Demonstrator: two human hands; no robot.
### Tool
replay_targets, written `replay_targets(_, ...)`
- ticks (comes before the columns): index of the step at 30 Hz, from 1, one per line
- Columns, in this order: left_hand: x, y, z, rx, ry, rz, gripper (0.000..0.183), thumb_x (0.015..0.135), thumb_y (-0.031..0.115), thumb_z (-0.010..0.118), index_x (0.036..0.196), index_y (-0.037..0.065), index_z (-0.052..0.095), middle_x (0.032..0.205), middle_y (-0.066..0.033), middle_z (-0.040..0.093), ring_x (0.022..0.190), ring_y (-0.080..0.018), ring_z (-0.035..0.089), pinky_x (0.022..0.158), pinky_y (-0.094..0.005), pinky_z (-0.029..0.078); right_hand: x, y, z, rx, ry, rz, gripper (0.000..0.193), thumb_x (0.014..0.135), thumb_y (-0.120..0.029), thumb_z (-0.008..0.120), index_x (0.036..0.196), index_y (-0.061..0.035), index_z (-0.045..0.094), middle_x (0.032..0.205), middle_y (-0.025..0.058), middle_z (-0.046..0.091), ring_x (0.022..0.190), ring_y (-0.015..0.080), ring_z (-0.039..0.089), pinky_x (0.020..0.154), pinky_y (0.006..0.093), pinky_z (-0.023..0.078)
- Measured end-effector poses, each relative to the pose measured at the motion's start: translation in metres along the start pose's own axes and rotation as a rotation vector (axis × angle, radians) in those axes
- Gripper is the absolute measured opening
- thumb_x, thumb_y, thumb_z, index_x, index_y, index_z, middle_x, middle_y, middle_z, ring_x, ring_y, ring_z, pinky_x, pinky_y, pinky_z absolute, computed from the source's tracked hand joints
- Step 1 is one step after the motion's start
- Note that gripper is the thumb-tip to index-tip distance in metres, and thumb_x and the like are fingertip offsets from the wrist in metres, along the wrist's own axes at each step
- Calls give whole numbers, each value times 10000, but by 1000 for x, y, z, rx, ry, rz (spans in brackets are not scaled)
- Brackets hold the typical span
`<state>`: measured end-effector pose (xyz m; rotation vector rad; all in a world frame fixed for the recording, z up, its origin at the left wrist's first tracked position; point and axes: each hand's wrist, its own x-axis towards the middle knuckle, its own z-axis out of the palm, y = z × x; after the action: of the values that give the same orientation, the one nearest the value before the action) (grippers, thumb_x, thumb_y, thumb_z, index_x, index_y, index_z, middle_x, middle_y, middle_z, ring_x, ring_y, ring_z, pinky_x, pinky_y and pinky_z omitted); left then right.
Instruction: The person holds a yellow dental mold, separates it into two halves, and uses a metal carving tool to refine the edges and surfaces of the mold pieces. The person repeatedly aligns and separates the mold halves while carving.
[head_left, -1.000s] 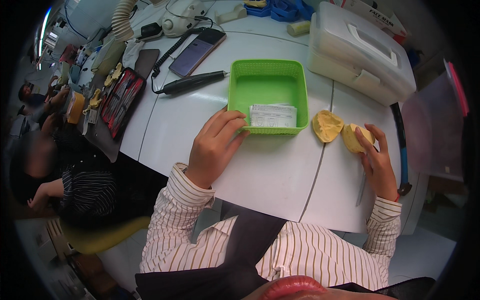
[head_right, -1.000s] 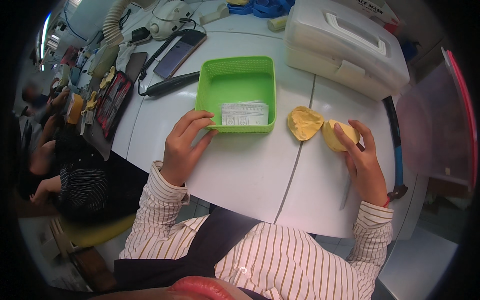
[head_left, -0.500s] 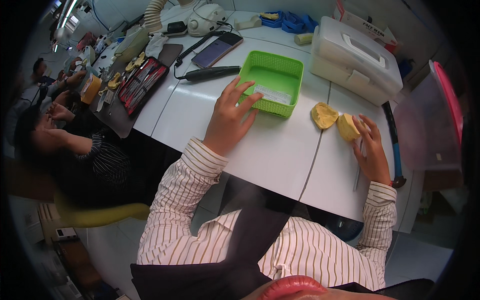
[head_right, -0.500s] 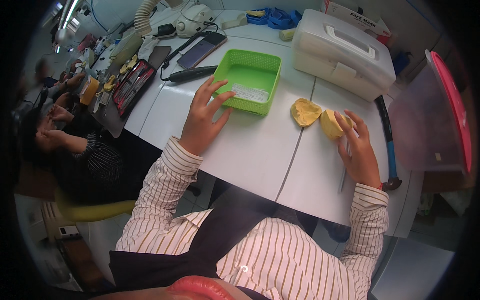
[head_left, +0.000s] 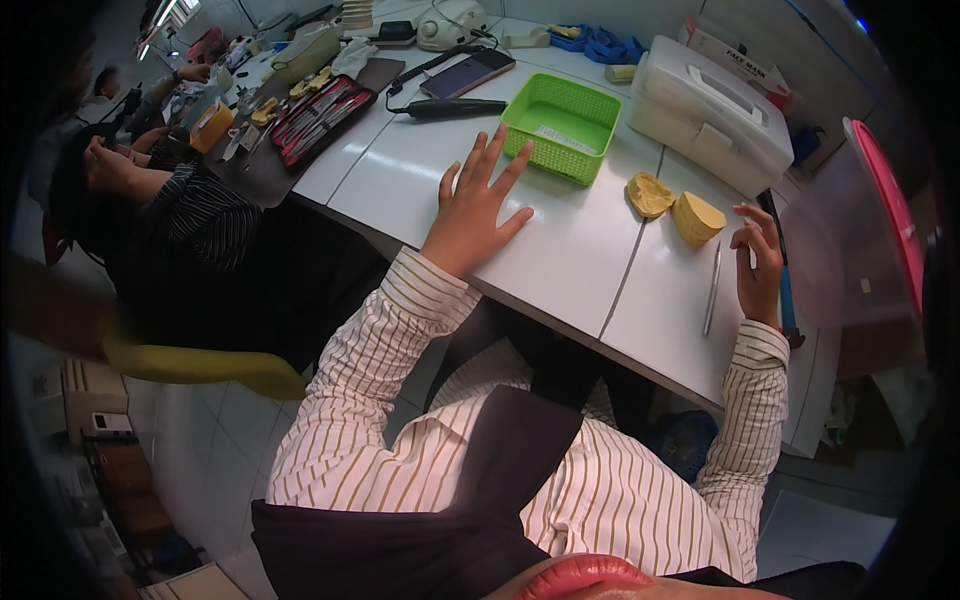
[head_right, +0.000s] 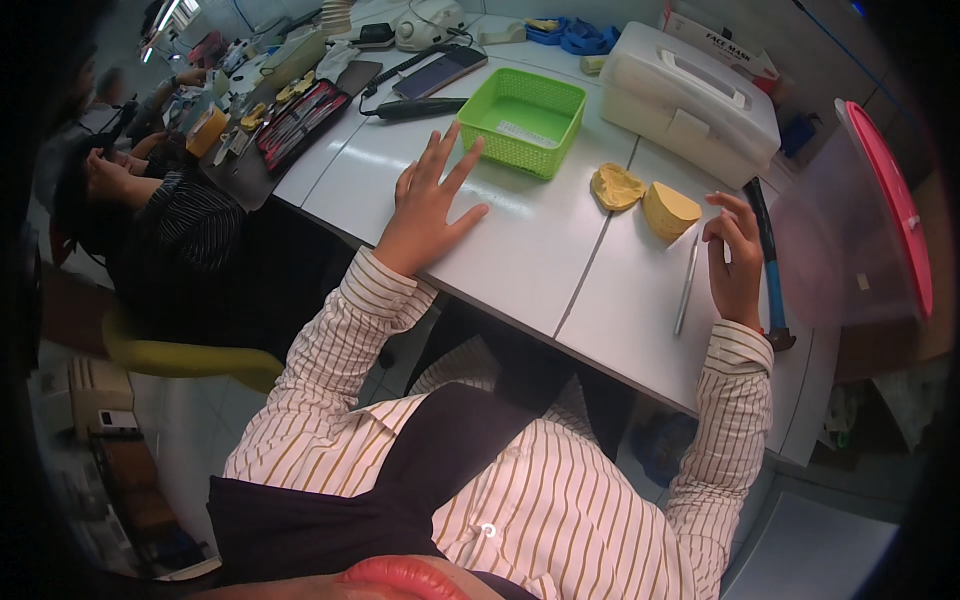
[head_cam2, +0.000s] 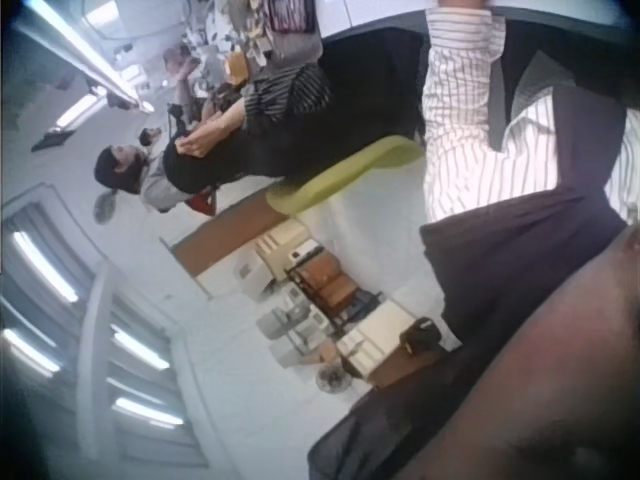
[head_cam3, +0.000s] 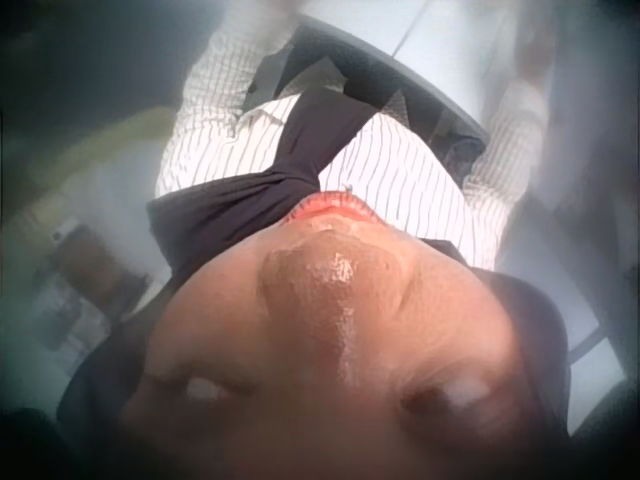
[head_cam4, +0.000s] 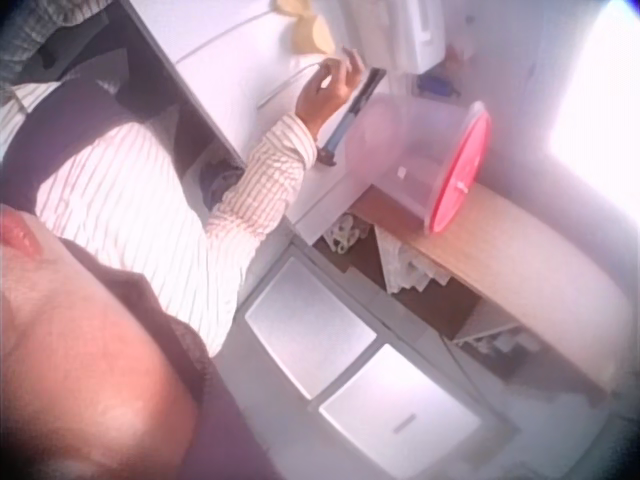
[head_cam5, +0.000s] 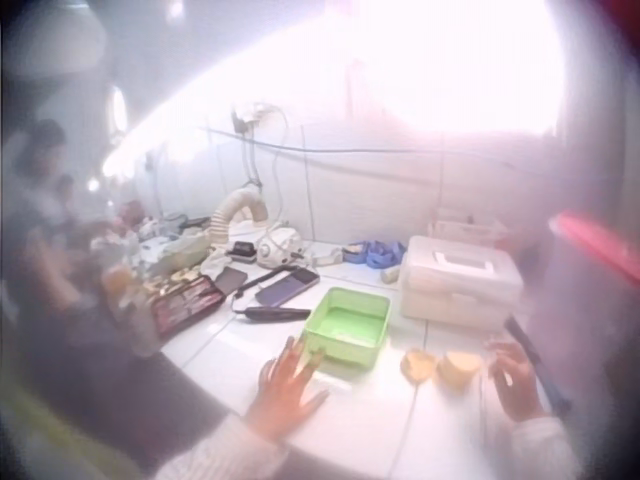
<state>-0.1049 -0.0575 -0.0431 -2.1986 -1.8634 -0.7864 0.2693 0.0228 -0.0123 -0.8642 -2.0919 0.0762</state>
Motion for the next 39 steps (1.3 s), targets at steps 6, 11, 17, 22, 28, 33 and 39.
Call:
replay_targets(6, -23, -16, 4, 181, -233, -188, 719, 906, 553, 446, 1494, 183, 256, 1564, -87, 201, 1437, -223, 205, 1112, -570, 111, -1, -4, -2, 90, -14, -5, 102, 774, 128, 461, 781, 27, 469, 1063, 102, 553, 745, 144, 486, 650, 275, 427)
replay_targets(11, -26, -16, 7, 193, -183, -170, 713, 921, 581, 373, 1472, 135, 297, 1542, -104, 256, 1427, -202, 231, 1109, -578, 136, -5, -2, 3, 152, -17, 36, 72, 790, 82, 440, 821, 25, 470, 1033, 108, 535, 745, 140, 469, 664, 269, 423)
replay_targets(17, -28, -20, 9, 198, -176, -154, 711, 925, 580, 361, 1465, 122, 305, 1539, -109, 260, 1426, -208, 234, 1107, -582, 149, -11, -2, 2, 214, -29, 91, 100, 843, -33, 364, 868, 15, 448, 1019, 126, 520, 782, 166, 440, 731, 275, 400)
replay_targets(22, -29, -21, 9, 199, -170, -144, 703, 929, 572, 360, 1462, 117, 312, 1538, -108, 262, 1426, -208, 233, 1105, -581, 159, -12, -6, 2, 212, 23, 121, 104, 865, -39, 346, 884, -6, 443, 1000, 128, 511, 883, 183, 477, 797, 274, 383)
replay_targets(28, -30, -23, 7, 200, -183, -152, 700, 931, 570, 356, 1467, 123, 304, 1543, -103, 253, 1430, -200, 223, 1113, -570, 146, -16, -7, 8, 248, 78, 169, 144, 971, -133, 334, 925, -55, 446, 998, 101, 529, 983, 180, 508, 851, 297, 395)
replay_targets(33, -31, -25, 9, 192, -183, -146, 698, 932, 567, 354, 1473, 130, 292, 1545, -99, 251, 1431, -197, 220, 1120, -561, 128, -17, -7, 7, 204, 85, 236, 251, 1038, -266, 346, 980, -62, 479, 1010, 78, 545, 980, 159, 529, 837, 308, 433)
replay_targets(39, -32, -26, 10, 204, -181, -140, 699, 932, 571, 356, 1472, 132, 292, 1544, -98, 252, 1430, -198, 223, 1121, -560, 127, -18, -10, 12, 163, 158, 265, 125, 979, -167, 527, 962, -44, 531, 891, 50, 583, 848, 124, 584, 758, 268, 468)
